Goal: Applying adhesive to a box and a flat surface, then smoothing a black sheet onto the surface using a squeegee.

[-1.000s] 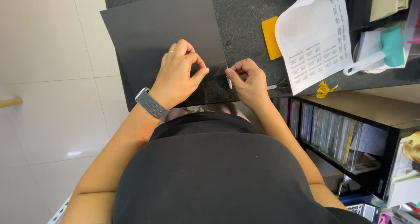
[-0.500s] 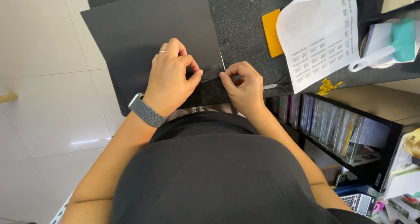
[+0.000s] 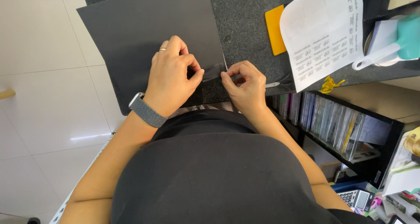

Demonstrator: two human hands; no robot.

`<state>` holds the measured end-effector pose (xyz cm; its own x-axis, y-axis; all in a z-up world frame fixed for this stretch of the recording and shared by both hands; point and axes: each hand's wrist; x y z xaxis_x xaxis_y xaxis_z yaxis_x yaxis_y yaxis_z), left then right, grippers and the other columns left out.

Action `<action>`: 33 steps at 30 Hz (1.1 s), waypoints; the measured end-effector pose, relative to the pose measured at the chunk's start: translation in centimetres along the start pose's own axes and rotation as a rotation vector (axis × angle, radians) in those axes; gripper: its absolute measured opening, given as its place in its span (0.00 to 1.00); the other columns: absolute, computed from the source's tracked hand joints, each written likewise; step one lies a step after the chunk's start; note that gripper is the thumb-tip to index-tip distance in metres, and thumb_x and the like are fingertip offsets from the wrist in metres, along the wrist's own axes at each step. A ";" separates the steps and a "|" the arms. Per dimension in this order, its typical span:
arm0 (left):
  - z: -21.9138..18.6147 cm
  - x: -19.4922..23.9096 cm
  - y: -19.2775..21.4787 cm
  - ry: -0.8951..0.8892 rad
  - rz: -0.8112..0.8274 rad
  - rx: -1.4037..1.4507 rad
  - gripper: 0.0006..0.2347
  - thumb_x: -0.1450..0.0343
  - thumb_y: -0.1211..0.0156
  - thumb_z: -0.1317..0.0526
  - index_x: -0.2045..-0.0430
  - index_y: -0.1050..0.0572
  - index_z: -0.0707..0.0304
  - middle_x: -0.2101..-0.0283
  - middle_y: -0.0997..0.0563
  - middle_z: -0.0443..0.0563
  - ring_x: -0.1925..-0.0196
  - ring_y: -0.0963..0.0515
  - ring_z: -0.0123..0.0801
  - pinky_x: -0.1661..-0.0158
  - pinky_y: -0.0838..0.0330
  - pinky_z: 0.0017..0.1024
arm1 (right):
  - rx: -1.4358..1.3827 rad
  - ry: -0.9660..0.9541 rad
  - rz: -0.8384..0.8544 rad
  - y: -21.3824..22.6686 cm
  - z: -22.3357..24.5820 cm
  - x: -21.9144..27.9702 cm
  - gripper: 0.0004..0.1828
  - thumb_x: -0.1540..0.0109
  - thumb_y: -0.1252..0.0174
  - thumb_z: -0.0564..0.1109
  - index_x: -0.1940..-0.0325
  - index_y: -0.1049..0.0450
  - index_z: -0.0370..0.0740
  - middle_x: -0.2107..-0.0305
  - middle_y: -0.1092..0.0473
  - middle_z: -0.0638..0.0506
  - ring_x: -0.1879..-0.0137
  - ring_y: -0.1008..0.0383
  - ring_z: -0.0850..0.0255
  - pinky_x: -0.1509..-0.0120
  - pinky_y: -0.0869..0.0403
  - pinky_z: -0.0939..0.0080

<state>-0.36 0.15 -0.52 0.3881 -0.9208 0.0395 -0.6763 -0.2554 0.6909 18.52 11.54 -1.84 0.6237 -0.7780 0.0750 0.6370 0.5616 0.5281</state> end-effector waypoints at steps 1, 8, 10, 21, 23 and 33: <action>0.0 0.0 0.0 0.001 0.001 0.001 0.09 0.35 0.29 0.63 0.84 0.25 0.58 0.65 0.39 0.43 0.59 0.28 0.43 0.59 0.34 0.41 | 0.001 -0.001 0.000 0.0 0.0 0.0 0.07 0.41 0.30 0.39 0.72 0.22 0.39 0.71 0.24 0.51 0.63 0.20 0.57 0.66 0.22 0.66; 0.0 0.1 0.0 -0.005 -0.008 -0.002 0.09 0.35 0.29 0.64 0.84 0.25 0.58 0.65 0.39 0.43 0.58 0.28 0.42 0.59 0.34 0.40 | -0.001 -0.003 -0.009 -0.1 -0.1 0.1 0.07 0.41 0.31 0.38 0.72 0.22 0.38 0.72 0.24 0.50 0.63 0.21 0.56 0.66 0.22 0.65; 0.0 0.1 0.0 -0.008 -0.009 -0.005 0.09 0.35 0.29 0.64 0.84 0.25 0.58 0.65 0.39 0.43 0.58 0.28 0.43 0.60 0.34 0.40 | -0.002 -0.002 -0.011 -0.2 -0.1 0.1 0.07 0.41 0.30 0.38 0.72 0.22 0.38 0.72 0.24 0.50 0.63 0.21 0.56 0.66 0.22 0.66; 0.0 0.1 -0.1 -0.022 -0.020 -0.023 0.09 0.35 0.29 0.63 0.84 0.25 0.57 0.65 0.39 0.42 0.58 0.28 0.42 0.60 0.34 0.40 | -0.014 -0.001 -0.023 -0.3 -0.1 0.1 0.07 0.42 0.30 0.37 0.72 0.22 0.37 0.72 0.24 0.48 0.64 0.21 0.55 0.66 0.21 0.65; 0.1 0.1 -0.2 -0.020 -0.021 -0.027 0.09 0.35 0.29 0.63 0.84 0.25 0.57 0.65 0.39 0.42 0.58 0.28 0.42 0.60 0.34 0.40 | -0.015 -0.002 -0.023 -0.3 0.0 0.1 0.07 0.42 0.30 0.37 0.73 0.22 0.37 0.73 0.24 0.48 0.64 0.21 0.56 0.66 0.21 0.65; 0.3 0.1 -0.4 -0.027 -0.025 -0.042 0.09 0.36 0.28 0.63 0.84 0.25 0.57 0.66 0.39 0.42 0.59 0.28 0.43 0.61 0.34 0.39 | -0.029 0.000 -0.027 -0.4 -0.3 0.0 0.08 0.42 0.29 0.37 0.73 0.22 0.37 0.73 0.24 0.48 0.65 0.21 0.56 0.66 0.21 0.65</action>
<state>-0.27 0.06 -0.97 0.3871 -0.9220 0.0028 -0.6395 -0.2663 0.7212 18.43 11.41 -2.33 0.6062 -0.7929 0.0617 0.6663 0.5487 0.5049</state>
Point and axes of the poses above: each hand's wrist, its own x-axis away from the middle knuckle, its own y-axis out of the back of the hand, z = x × y
